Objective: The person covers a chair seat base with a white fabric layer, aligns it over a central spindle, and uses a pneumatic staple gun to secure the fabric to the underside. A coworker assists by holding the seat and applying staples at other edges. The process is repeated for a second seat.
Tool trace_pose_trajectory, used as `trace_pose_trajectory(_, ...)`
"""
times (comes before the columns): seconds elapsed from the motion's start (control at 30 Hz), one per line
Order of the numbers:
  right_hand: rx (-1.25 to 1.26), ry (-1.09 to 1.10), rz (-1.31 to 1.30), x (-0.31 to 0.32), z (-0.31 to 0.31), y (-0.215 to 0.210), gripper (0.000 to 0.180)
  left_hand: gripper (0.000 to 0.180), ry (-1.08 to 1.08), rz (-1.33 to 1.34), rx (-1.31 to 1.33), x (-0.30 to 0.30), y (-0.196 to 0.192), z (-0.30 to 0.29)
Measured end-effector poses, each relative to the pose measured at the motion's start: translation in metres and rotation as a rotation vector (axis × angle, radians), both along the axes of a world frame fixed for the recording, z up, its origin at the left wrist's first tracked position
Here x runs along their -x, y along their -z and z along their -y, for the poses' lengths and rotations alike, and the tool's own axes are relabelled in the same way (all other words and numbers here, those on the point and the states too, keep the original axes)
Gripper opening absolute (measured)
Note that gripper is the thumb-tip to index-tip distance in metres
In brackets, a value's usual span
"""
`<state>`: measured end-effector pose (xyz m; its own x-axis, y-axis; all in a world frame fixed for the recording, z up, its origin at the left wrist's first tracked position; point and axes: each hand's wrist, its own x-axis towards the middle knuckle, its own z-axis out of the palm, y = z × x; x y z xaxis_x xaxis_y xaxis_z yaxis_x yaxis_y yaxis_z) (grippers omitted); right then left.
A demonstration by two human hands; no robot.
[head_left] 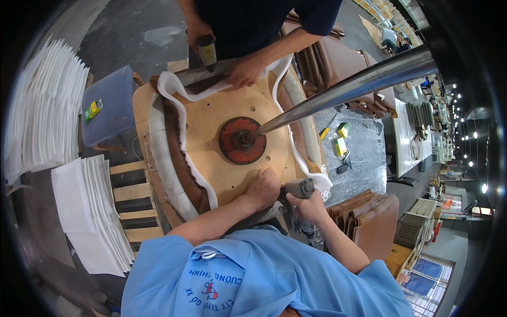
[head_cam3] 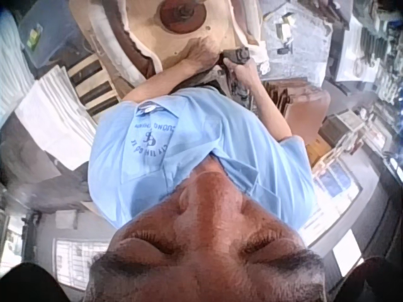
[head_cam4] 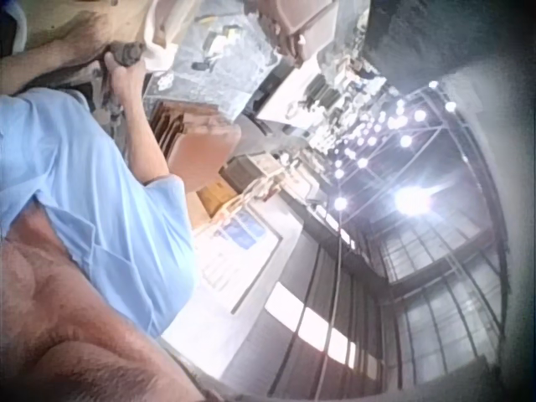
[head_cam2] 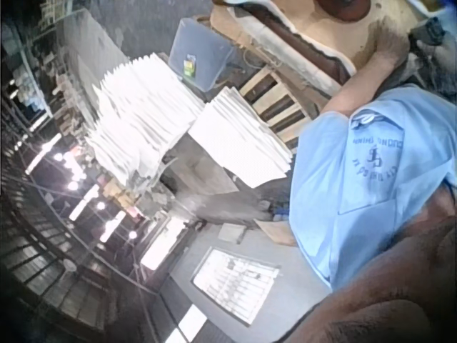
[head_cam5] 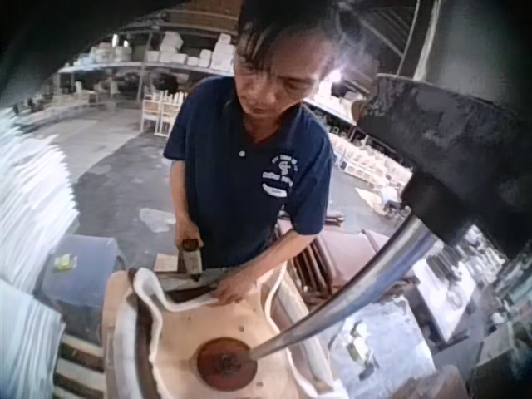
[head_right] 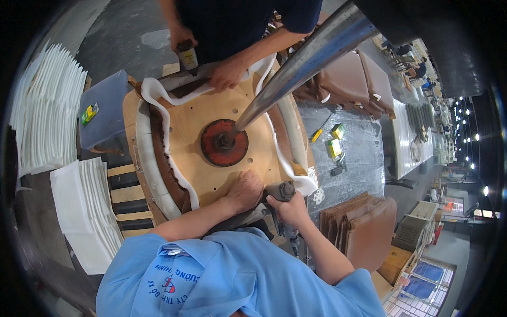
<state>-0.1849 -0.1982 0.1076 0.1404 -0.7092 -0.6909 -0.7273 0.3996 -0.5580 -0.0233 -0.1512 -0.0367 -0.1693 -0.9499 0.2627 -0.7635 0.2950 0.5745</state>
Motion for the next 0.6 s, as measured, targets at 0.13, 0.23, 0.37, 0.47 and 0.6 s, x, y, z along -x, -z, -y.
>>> trace_pose_trajectory(0.13,-0.01,-0.03,0.013,0.002,0.006,-0.001,0.024,0.012,-0.045,-0.078,-0.033,-0.007,-0.014,0.003)
trace_pose_trajectory(0.23,0.017,-0.022,0.02,0.003,0.003,-0.001,0.023,0.023,-0.064,-0.232,-0.264,-0.041,-0.038,-0.01)
trace_pose_trajectory(0.37,0.032,-0.036,-0.081,0.002,0.0,0.0,0.032,0.038,-0.003,-0.249,-0.656,-0.094,-0.076,-0.06)
trace_pose_trajectory(0.47,0.111,-0.092,-0.05,0.002,0.0,-0.002,0.033,0.045,0.13,0.026,-0.711,-0.095,-0.087,-0.087)
trace_pose_trajectory(0.6,0.109,-0.091,-0.035,0.0,-0.003,-0.006,0.034,0.043,0.139,0.231,-0.526,-0.074,-0.074,-0.099)
